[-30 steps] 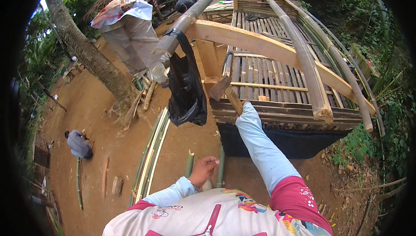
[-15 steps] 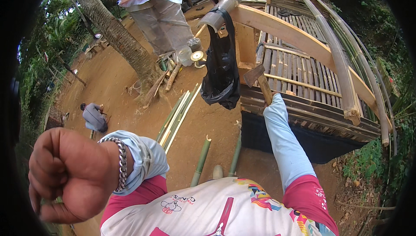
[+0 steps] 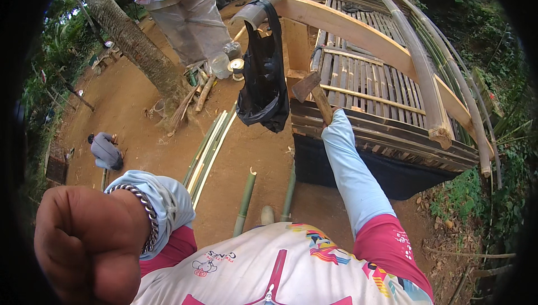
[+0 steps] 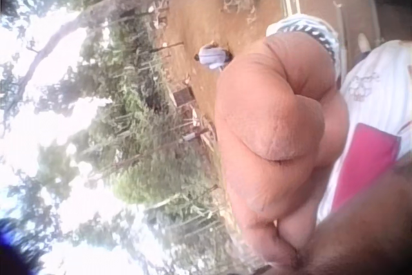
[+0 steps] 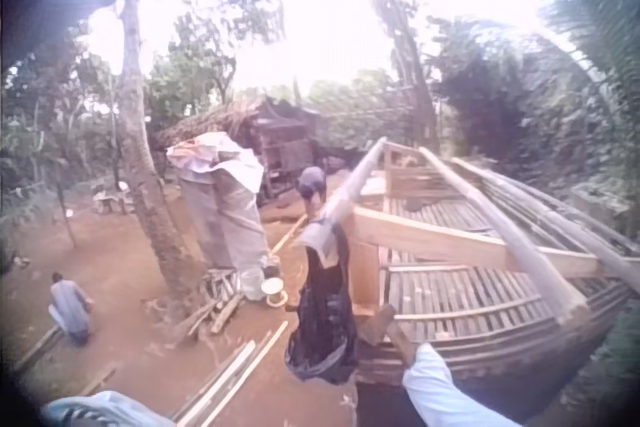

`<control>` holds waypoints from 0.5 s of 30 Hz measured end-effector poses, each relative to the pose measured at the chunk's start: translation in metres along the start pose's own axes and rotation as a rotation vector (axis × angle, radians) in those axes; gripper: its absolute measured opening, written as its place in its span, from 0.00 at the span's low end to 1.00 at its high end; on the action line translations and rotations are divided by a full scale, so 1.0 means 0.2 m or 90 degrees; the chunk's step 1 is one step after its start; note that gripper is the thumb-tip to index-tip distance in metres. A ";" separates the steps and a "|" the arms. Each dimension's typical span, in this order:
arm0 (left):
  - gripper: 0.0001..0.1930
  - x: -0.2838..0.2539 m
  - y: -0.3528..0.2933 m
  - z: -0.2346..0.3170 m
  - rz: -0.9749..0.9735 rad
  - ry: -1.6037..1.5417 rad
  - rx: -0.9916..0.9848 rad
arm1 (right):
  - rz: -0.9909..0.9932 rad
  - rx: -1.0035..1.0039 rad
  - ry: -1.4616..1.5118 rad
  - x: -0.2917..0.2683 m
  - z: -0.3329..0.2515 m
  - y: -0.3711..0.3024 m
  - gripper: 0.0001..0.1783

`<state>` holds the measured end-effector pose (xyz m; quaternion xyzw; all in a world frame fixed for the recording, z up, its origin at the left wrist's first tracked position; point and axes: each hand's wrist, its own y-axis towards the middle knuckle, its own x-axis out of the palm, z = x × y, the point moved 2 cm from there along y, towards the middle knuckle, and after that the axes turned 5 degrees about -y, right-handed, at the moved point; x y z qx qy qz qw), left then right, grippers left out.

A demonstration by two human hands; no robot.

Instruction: The person is assembling a bamboo structure by hand. They repeatedly pick up bamboo strips, position them into the frame, and secure them using a wooden mallet to hammer them into place. The process involves continuous manual adjustment and hammering of individual bamboo pieces.

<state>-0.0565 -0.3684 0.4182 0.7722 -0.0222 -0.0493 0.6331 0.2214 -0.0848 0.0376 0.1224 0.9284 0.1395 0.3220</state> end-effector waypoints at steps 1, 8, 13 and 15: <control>0.04 -0.03 -0.02 0.02 0.010 0.023 0.006 | -0.036 0.028 0.064 -0.01 -0.13 -0.01 0.16; 0.11 -0.08 -0.02 0.10 0.005 0.049 0.036 | -0.027 -0.023 -0.056 -0.05 -0.18 -0.06 0.09; 0.07 0.14 0.01 -0.08 -0.080 -0.116 0.004 | 0.016 0.345 0.466 0.03 0.06 0.05 0.12; 0.11 0.15 0.02 -0.08 -0.080 -0.064 -0.006 | 0.051 0.447 0.683 0.11 0.11 0.06 0.12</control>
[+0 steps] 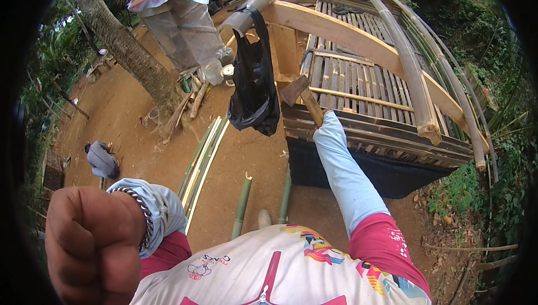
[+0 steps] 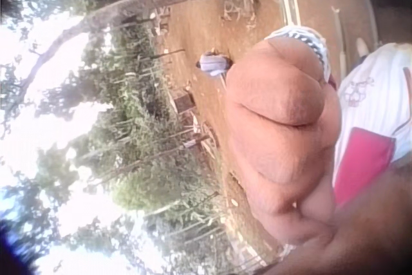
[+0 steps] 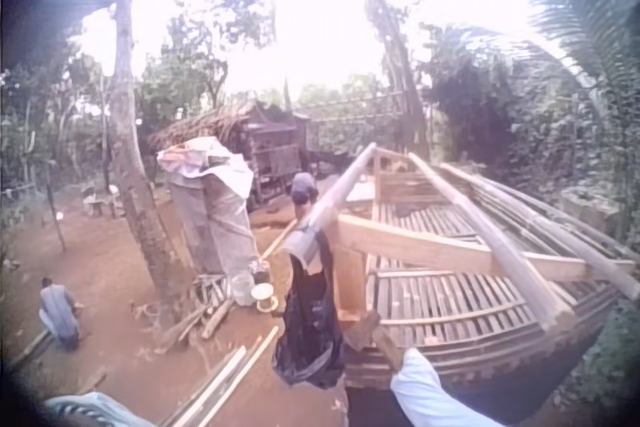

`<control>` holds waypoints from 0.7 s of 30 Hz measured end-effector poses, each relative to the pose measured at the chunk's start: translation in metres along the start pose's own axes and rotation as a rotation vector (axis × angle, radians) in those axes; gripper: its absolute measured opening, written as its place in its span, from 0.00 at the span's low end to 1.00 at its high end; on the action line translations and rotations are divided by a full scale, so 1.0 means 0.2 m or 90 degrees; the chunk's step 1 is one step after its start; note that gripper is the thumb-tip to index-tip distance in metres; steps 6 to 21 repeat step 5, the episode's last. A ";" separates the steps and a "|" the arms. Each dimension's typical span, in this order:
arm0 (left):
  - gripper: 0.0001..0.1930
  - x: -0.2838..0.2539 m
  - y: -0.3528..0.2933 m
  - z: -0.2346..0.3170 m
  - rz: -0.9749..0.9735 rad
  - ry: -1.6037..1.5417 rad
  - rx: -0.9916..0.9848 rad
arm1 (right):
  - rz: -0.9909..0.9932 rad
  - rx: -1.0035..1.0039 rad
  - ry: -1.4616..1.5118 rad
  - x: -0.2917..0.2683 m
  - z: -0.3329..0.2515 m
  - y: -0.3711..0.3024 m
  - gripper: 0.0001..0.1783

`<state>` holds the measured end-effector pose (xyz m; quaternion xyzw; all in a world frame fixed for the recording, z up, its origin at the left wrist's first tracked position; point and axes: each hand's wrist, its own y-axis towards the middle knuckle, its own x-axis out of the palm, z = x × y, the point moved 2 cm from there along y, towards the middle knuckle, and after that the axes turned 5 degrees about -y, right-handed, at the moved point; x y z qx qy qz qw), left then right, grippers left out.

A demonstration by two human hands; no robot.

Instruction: The person is assembling a bamboo structure by hand. They repeatedly pick up bamboo strips, position them into the frame, and secure them using a wooden mallet to hammer them into place. The process involves continuous manual adjustment and hammering of individual bamboo pieces.

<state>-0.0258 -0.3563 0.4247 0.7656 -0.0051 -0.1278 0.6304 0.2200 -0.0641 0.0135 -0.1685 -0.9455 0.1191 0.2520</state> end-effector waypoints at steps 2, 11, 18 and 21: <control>0.06 -0.03 -0.02 0.04 0.058 0.112 0.006 | -0.006 -0.073 -0.079 0.01 0.04 -0.03 0.13; 0.09 -0.10 -0.03 0.12 0.154 0.111 0.061 | 0.068 0.136 0.099 -0.01 0.02 0.09 0.14; 0.09 -0.10 -0.03 0.12 0.154 0.111 0.061 | 0.068 0.136 0.099 -0.01 0.02 0.09 0.14; 0.09 -0.10 -0.03 0.12 0.154 0.111 0.061 | 0.068 0.136 0.099 -0.01 0.02 0.09 0.14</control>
